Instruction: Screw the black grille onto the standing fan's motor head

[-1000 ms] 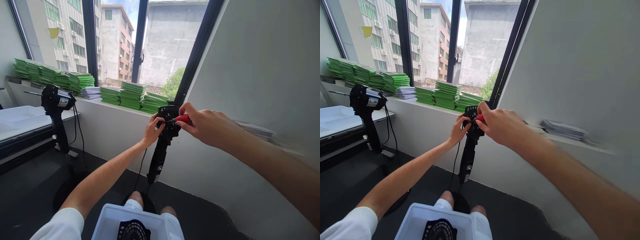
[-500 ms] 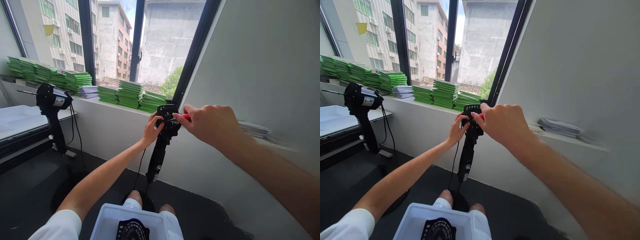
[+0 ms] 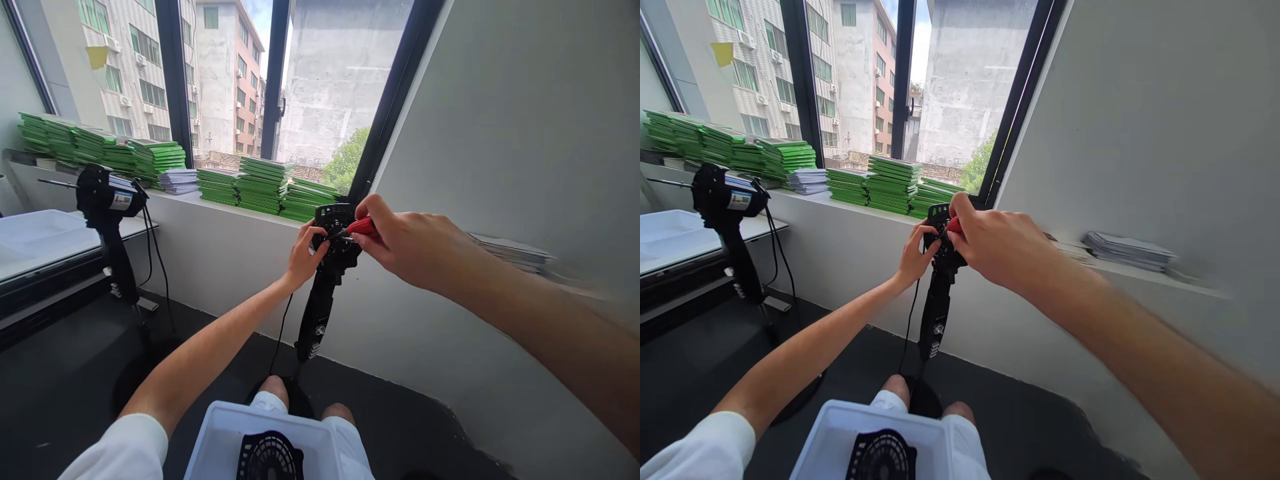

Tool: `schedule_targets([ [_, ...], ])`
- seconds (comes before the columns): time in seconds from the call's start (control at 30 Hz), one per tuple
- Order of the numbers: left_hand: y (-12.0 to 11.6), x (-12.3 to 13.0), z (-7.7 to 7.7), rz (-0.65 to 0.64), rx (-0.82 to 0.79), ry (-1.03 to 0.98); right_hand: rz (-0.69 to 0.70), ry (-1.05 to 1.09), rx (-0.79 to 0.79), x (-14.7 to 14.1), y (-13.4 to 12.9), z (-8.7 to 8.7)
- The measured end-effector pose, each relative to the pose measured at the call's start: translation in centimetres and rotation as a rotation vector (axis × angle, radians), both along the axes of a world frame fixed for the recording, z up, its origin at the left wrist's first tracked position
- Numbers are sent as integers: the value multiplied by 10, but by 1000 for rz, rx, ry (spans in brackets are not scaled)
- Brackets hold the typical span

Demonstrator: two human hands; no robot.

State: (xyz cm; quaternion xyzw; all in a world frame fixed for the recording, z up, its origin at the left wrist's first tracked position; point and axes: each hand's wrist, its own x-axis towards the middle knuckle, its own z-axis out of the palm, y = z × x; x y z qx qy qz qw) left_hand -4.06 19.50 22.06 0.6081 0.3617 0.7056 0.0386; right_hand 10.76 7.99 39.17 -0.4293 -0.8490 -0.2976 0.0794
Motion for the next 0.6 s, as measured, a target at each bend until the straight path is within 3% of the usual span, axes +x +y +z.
schedule_targets([
  [0.17, 1, 2, 1, 1, 9, -21, -136, -19, 260, -1, -9, -6],
  [0.33, 5, 6, 0, 8, 19, -22, -194, -17, 322, -5, -13, -10],
  [0.5, -1, -3, 6, -13, 6, 34, -96, 33, 308, 6, -9, -15],
  [0.6, -21, -21, -9, -145, 35, 99, 14, 203, 418, 38, -18, -37],
])
